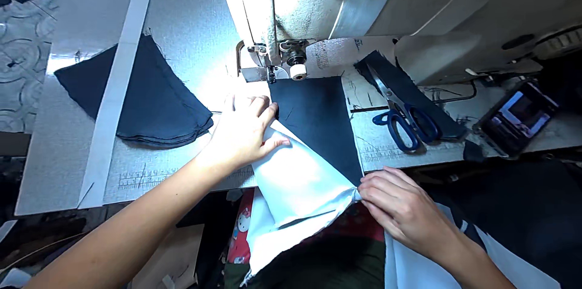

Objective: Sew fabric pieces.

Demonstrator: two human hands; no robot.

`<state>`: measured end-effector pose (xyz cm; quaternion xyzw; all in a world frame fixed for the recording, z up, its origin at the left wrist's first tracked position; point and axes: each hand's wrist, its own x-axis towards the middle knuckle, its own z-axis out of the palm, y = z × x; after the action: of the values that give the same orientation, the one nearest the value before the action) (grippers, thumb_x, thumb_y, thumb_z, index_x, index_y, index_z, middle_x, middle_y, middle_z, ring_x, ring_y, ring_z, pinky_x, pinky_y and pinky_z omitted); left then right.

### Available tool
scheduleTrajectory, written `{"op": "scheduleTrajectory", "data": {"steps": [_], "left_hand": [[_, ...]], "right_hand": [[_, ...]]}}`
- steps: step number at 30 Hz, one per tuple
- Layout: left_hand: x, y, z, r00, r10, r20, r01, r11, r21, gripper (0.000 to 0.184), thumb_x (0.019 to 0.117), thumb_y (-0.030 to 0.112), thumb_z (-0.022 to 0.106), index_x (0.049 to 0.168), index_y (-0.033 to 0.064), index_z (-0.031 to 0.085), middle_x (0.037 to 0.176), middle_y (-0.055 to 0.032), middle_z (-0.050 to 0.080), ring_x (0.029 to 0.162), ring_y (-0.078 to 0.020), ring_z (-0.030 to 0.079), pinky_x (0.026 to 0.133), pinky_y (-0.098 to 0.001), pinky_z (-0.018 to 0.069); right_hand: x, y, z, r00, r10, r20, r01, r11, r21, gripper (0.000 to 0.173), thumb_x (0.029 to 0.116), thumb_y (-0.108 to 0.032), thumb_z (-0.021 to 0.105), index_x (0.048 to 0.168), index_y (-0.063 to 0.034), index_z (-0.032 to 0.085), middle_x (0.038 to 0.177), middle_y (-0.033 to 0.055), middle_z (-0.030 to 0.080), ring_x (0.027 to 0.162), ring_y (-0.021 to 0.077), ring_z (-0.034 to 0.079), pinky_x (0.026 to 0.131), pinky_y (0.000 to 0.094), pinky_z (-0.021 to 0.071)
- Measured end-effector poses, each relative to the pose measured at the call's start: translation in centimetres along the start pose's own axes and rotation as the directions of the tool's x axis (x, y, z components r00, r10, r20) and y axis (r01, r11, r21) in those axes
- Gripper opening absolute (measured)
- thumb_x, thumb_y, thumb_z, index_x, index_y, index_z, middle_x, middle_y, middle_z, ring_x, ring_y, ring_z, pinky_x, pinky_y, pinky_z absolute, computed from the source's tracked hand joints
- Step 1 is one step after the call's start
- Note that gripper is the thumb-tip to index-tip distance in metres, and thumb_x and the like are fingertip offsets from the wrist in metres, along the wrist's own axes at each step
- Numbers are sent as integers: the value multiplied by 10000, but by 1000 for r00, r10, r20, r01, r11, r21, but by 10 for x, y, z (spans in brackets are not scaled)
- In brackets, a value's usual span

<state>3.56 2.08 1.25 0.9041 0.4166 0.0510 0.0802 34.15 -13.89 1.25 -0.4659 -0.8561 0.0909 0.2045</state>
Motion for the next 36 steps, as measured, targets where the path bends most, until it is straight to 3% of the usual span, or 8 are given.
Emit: {"op": "scheduleTrajectory", "data": {"steps": [7, 18, 22, 27, 36], "left_hand": [[2, -1, 3, 1000, -1, -28, 1, 1000, 4, 853, 920, 709, 450, 1367, 0, 606, 1390, -240, 589, 1284, -461, 564, 1041, -777, 292], [3, -2, 5, 999, -12, -32, 12, 1000, -15, 816, 918, 665, 504, 1366, -9, 603, 1391, -242, 581, 1306, -479, 537, 1034, -810, 259], [4, -1, 6, 999, -31, -19, 30, 999, -45, 852, 915, 689, 489, 1406, -2, 573, 1484, -240, 513, 1363, -475, 492, 1044, -807, 252], [6, -3, 13, 997, -4, -83, -1, 998, -68, 857, 913, 711, 457, 1321, -23, 628, 1571, -200, 447, 1415, -451, 452, 1049, -792, 266], [9, -2, 13, 998, 12, -67, -17, 997, -76, 821, 938, 654, 489, 1385, -30, 568, 1494, -245, 512, 1390, -468, 477, 1053, -816, 228]], "right_hand": [[-1, 0, 1, 1000, 22, -2, -22, 1000, 2, 270, 993, -214, 497, 900, -138, 739, 943, 23, 755, 1005, 210, 716, 967, 389, 522], [0, 2, 4, 999, 40, -2, -40, 999, 9, 273, 998, -219, 497, 907, -138, 741, 958, 34, 755, 1015, 223, 716, 961, 406, 529], [0, 3, 3, 999, 41, 8, -41, 999, -8, 271, 996, -210, 495, 906, -139, 741, 955, 33, 754, 1008, 227, 717, 955, 410, 530], [0, 7, 2, 999, 48, 16, -47, 998, -30, 277, 998, -205, 493, 905, -129, 743, 949, 37, 752, 992, 234, 714, 947, 411, 527], [1, 14, -1, 997, 71, 1, -71, 997, -30, 289, 999, -202, 494, 904, -113, 752, 945, 44, 755, 978, 234, 714, 938, 393, 526]]}}
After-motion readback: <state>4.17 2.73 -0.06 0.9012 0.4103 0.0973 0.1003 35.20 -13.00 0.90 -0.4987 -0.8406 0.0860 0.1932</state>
